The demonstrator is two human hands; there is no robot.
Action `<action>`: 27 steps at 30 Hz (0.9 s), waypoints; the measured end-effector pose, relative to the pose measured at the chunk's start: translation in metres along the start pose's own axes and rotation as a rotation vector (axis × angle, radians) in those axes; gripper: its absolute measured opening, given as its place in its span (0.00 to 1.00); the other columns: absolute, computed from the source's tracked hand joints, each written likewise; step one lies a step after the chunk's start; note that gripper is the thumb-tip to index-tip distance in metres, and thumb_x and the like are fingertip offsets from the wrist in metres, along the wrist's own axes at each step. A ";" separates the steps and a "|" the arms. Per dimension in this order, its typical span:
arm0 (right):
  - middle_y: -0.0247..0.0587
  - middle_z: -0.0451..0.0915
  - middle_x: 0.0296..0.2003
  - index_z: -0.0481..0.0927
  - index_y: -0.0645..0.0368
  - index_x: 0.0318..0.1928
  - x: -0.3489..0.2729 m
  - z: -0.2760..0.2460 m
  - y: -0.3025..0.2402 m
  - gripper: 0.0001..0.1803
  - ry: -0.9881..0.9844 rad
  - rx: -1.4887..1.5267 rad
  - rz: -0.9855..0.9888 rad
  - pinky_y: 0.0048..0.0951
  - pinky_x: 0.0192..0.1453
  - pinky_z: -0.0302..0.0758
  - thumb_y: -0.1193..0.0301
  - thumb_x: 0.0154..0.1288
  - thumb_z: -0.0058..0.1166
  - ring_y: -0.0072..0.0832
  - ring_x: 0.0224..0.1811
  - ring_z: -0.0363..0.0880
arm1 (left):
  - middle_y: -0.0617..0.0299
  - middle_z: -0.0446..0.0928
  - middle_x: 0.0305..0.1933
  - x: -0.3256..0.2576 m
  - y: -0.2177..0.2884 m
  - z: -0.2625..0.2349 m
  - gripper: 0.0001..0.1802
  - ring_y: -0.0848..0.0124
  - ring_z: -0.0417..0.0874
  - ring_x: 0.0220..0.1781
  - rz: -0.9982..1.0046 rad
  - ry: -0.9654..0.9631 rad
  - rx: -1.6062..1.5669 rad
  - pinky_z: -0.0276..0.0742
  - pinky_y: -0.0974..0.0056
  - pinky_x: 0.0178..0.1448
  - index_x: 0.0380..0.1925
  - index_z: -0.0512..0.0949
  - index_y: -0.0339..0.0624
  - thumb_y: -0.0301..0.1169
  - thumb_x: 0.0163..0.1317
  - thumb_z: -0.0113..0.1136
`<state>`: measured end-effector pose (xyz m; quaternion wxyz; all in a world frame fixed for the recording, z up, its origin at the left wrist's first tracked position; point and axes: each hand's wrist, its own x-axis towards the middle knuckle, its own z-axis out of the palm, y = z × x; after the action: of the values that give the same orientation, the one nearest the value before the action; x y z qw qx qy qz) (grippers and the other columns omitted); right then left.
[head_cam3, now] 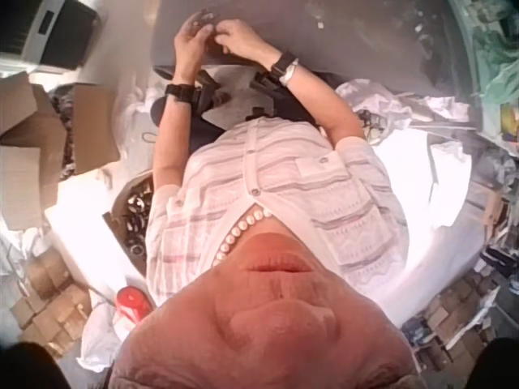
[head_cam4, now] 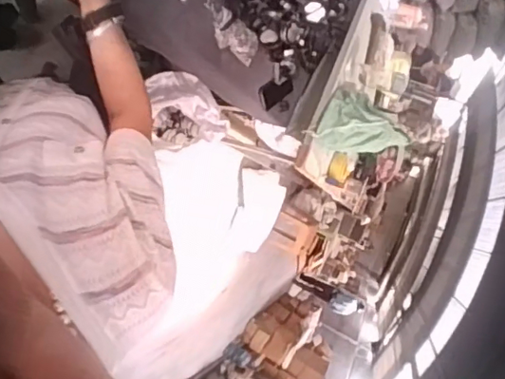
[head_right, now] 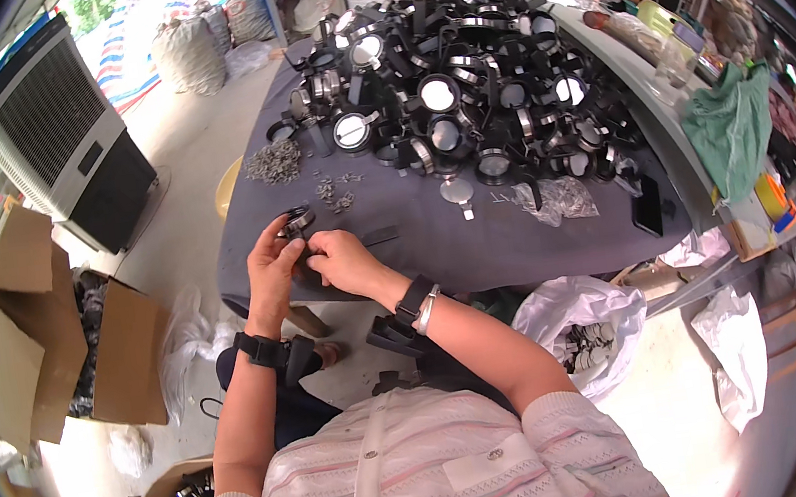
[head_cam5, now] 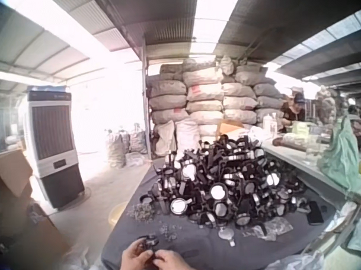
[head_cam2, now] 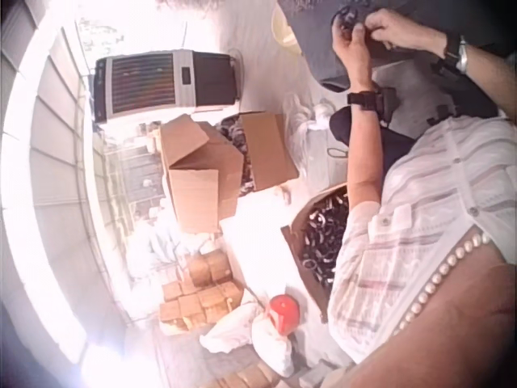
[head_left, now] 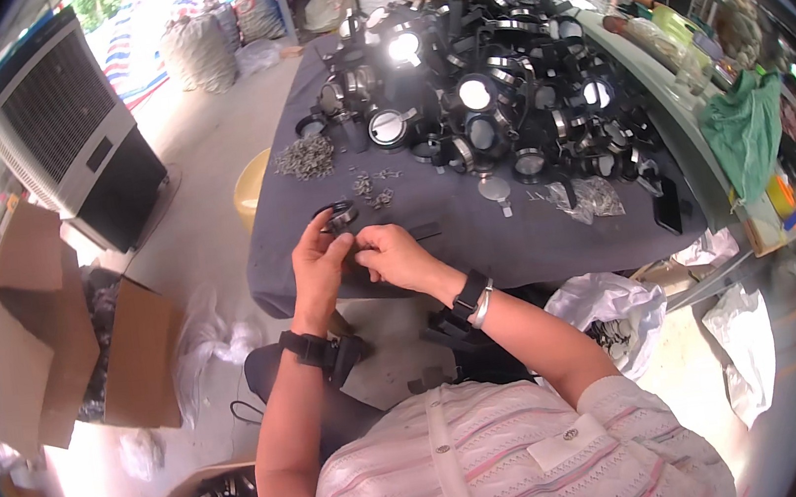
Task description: The person assembles light fixtures by hand by fitting a glass lens and a rubber gasket into a metal ring. They secure the assembly with a metal clip and place the finished unit into a cardboard box.
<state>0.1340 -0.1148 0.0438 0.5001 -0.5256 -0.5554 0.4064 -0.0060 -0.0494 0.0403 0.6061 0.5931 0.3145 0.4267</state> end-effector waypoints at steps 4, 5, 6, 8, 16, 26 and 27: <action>0.48 0.79 0.31 0.78 0.65 0.38 -0.012 -0.041 0.015 0.10 0.357 -0.766 -0.453 0.39 0.32 0.76 0.70 0.60 0.55 0.42 0.27 0.80 | 0.70 0.75 0.29 0.016 -0.022 -0.013 0.25 0.83 0.73 0.28 0.026 0.065 0.068 0.68 0.76 0.27 0.58 0.71 0.39 0.24 0.59 0.61; 0.50 0.78 0.34 0.79 0.64 0.38 -0.023 -0.055 0.009 0.12 0.441 -0.850 -0.361 0.42 0.33 0.76 0.68 0.60 0.56 0.45 0.30 0.80 | 0.70 0.75 0.30 0.016 -0.023 -0.017 0.24 0.83 0.72 0.28 0.013 0.070 0.007 0.68 0.76 0.28 0.58 0.72 0.41 0.25 0.60 0.61; 0.51 0.77 0.37 0.79 0.63 0.38 -0.035 -0.071 0.002 0.13 0.525 -0.934 -0.268 0.44 0.35 0.76 0.65 0.60 0.57 0.47 0.33 0.79 | 0.70 0.75 0.31 0.016 -0.023 -0.019 0.24 0.83 0.71 0.28 0.000 0.075 -0.056 0.68 0.77 0.29 0.58 0.72 0.44 0.26 0.61 0.60; 0.51 0.77 0.36 0.79 0.64 0.38 -0.051 -0.103 0.001 0.15 0.686 -1.161 -0.059 0.42 0.35 0.77 0.63 0.60 0.58 0.46 0.33 0.80 | 0.70 0.74 0.32 0.017 -0.021 -0.015 0.24 0.83 0.72 0.30 -0.011 0.061 -0.048 0.70 0.76 0.30 0.59 0.72 0.44 0.26 0.61 0.60; 0.52 0.77 0.36 0.78 0.65 0.36 -0.056 -0.133 0.038 0.13 0.708 -1.392 0.263 0.37 0.38 0.79 0.66 0.59 0.59 0.44 0.36 0.82 | 0.69 0.73 0.32 0.018 -0.026 -0.014 0.24 0.82 0.72 0.30 0.056 0.082 -0.017 0.70 0.76 0.28 0.59 0.70 0.41 0.27 0.62 0.58; 0.48 0.77 0.32 0.72 0.61 0.33 -0.088 -0.125 0.018 0.07 0.572 -1.231 -0.150 0.43 0.32 0.75 0.73 0.57 0.57 0.44 0.30 0.80 | 0.69 0.74 0.31 0.013 -0.024 -0.015 0.25 0.83 0.71 0.29 0.071 0.077 0.010 0.69 0.76 0.28 0.60 0.70 0.43 0.26 0.61 0.58; 0.46 0.77 0.33 0.74 0.61 0.33 -0.092 -0.119 0.017 0.06 0.449 -1.234 -0.177 0.42 0.35 0.75 0.75 0.57 0.56 0.45 0.32 0.80 | 0.69 0.74 0.31 0.012 -0.024 -0.016 0.25 0.83 0.71 0.29 0.065 0.094 0.012 0.69 0.76 0.28 0.60 0.70 0.43 0.26 0.61 0.58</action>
<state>0.2495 -0.2123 0.0353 0.2423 -0.7399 -0.6098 -0.1482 -0.0111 -0.0298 0.0165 0.5729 0.5857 0.3257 0.4719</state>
